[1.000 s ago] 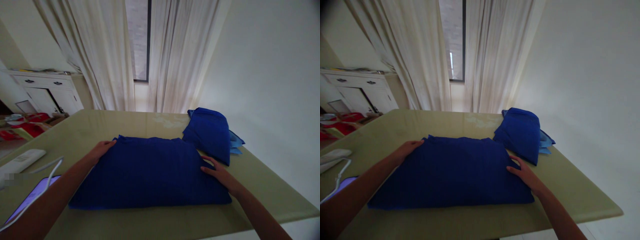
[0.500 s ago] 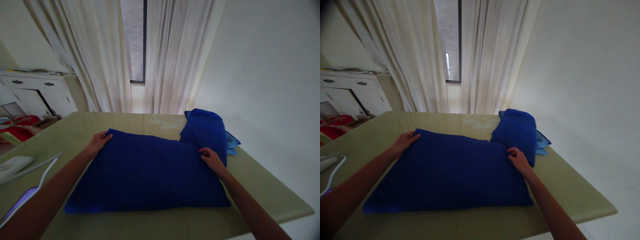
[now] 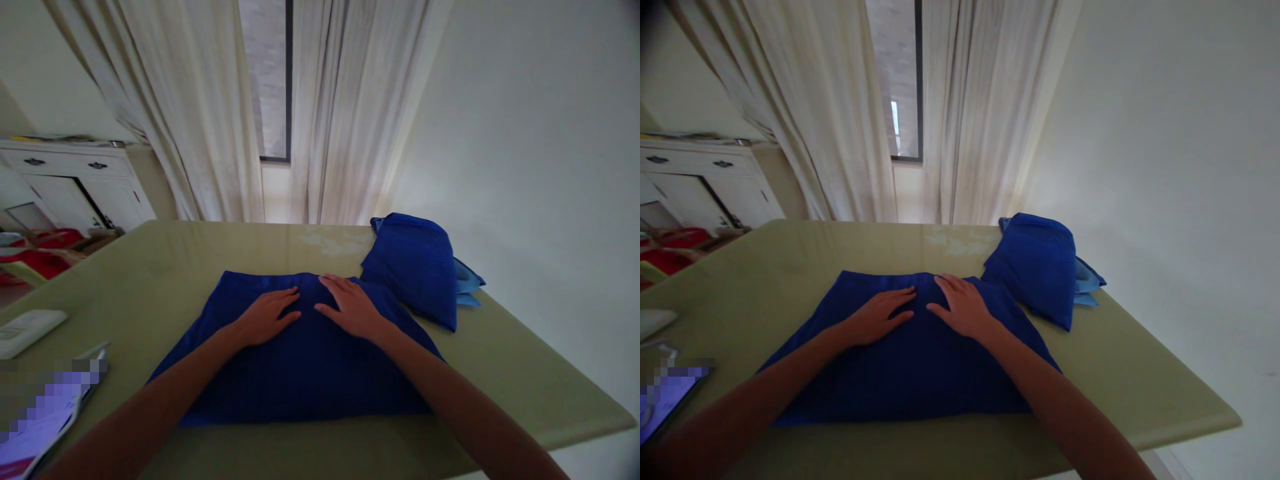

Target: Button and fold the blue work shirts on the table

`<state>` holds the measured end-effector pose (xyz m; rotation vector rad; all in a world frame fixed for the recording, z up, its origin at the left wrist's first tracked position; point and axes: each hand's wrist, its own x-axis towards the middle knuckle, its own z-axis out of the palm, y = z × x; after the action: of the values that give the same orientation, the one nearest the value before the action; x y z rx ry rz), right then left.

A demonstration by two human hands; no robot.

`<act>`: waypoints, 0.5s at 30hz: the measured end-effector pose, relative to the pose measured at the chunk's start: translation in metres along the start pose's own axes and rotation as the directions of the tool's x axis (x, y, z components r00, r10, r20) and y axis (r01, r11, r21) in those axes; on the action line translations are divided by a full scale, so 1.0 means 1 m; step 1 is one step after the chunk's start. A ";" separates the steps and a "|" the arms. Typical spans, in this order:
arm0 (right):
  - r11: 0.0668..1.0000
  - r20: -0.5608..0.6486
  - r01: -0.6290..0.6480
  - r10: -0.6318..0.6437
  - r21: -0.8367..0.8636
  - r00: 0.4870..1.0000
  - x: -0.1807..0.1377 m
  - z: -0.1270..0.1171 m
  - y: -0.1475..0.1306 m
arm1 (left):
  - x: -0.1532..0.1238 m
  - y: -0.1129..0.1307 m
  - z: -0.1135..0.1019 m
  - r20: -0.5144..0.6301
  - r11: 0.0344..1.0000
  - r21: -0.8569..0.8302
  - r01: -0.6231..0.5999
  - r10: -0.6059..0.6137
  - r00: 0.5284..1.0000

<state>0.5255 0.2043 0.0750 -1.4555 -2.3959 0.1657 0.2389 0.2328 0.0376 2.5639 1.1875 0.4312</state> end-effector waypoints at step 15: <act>0.976 0.066 -0.212 0.214 -0.044 0.975 -0.001 0.052 0.031 | -0.045 -0.084 -0.020 -0.081 0.833 0.265 0.486 -0.483 0.872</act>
<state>0.5345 0.2222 0.0174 -1.7503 -2.3025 0.2286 0.1455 0.2523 0.0181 2.3351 1.9534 0.1662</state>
